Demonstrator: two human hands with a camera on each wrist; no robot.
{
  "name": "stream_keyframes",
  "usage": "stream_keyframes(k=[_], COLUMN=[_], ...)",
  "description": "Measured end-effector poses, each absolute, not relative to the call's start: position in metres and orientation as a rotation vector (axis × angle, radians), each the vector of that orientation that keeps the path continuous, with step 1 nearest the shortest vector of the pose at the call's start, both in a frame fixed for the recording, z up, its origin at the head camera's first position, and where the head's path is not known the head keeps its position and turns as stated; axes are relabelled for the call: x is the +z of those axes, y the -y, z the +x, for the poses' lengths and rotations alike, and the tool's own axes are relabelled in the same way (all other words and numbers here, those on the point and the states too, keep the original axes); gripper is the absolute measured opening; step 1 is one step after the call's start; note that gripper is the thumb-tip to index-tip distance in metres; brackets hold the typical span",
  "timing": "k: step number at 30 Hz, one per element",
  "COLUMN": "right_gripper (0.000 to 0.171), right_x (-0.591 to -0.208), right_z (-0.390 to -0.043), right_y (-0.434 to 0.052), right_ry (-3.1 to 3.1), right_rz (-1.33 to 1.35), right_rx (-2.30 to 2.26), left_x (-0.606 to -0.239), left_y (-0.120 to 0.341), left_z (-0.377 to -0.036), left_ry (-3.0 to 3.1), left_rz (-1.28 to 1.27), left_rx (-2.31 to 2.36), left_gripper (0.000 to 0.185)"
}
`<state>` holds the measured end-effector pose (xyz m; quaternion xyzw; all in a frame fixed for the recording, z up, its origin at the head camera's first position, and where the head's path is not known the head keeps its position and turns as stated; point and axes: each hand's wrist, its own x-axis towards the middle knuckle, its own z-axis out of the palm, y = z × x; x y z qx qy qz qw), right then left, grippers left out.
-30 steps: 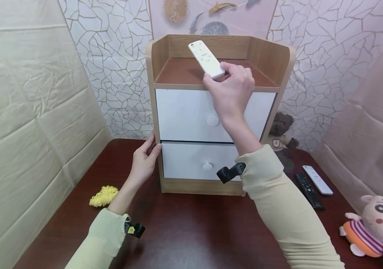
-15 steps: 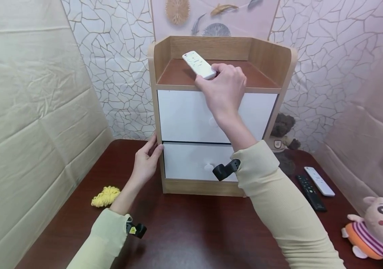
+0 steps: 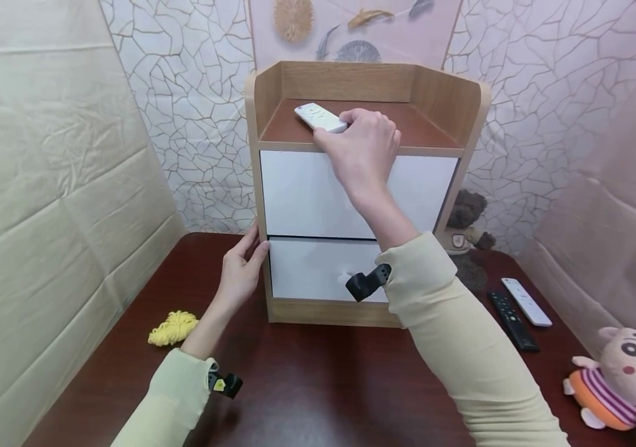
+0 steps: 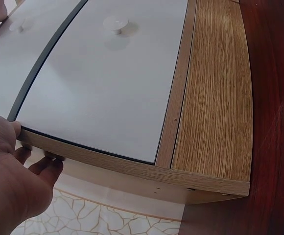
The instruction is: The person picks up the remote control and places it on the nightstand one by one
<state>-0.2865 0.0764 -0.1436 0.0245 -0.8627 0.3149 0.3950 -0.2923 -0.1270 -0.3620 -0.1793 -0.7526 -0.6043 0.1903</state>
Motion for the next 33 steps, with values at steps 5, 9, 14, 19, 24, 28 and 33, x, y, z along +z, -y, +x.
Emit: stream_keyframes(k=[5, 9, 14, 19, 24, 28, 33], right_gripper=[0.035, 0.042, 0.051, 0.048, 0.047, 0.051, 0.044], right_x=[-0.143, -0.143, -0.143, -0.143, -0.142, -0.143, -0.146], right_z=[-0.287, -0.287, -0.285, -0.284, -0.285, -0.286, -0.287], right_y=[-0.073, -0.070, -0.069, -0.065, -0.056, -0.051, -0.049], right_ry=[2.207, 2.216, 2.237, 2.247, 2.263, 2.265, 2.222], right_rz=[0.036, 0.029, 0.043, 0.050, 0.055, 0.061, 0.113], right_rx=[0.777, 0.763, 0.758, 0.747, 0.738, 0.721, 0.749], left_x=[-0.363, -0.362, -0.362, -0.361, -0.360, -0.361, -0.360], left_y=[0.128, 0.127, 0.125, 0.126, 0.126, 0.125, 0.125], left_z=[-0.291, -0.290, -0.290, -0.290, -0.291, -0.291, -0.290], left_ry=[2.125, 2.119, 2.106, 2.105, 2.107, 2.105, 2.106], left_rz=[-0.495, -0.497, -0.508, -0.519, -0.507, -0.505, -0.495], left_rx=[-1.694, -1.691, -1.687, -1.691, -1.694, -1.706, -1.710], left_gripper=[0.056, 0.056, 0.056, 0.057, 0.057, 0.057, 0.057])
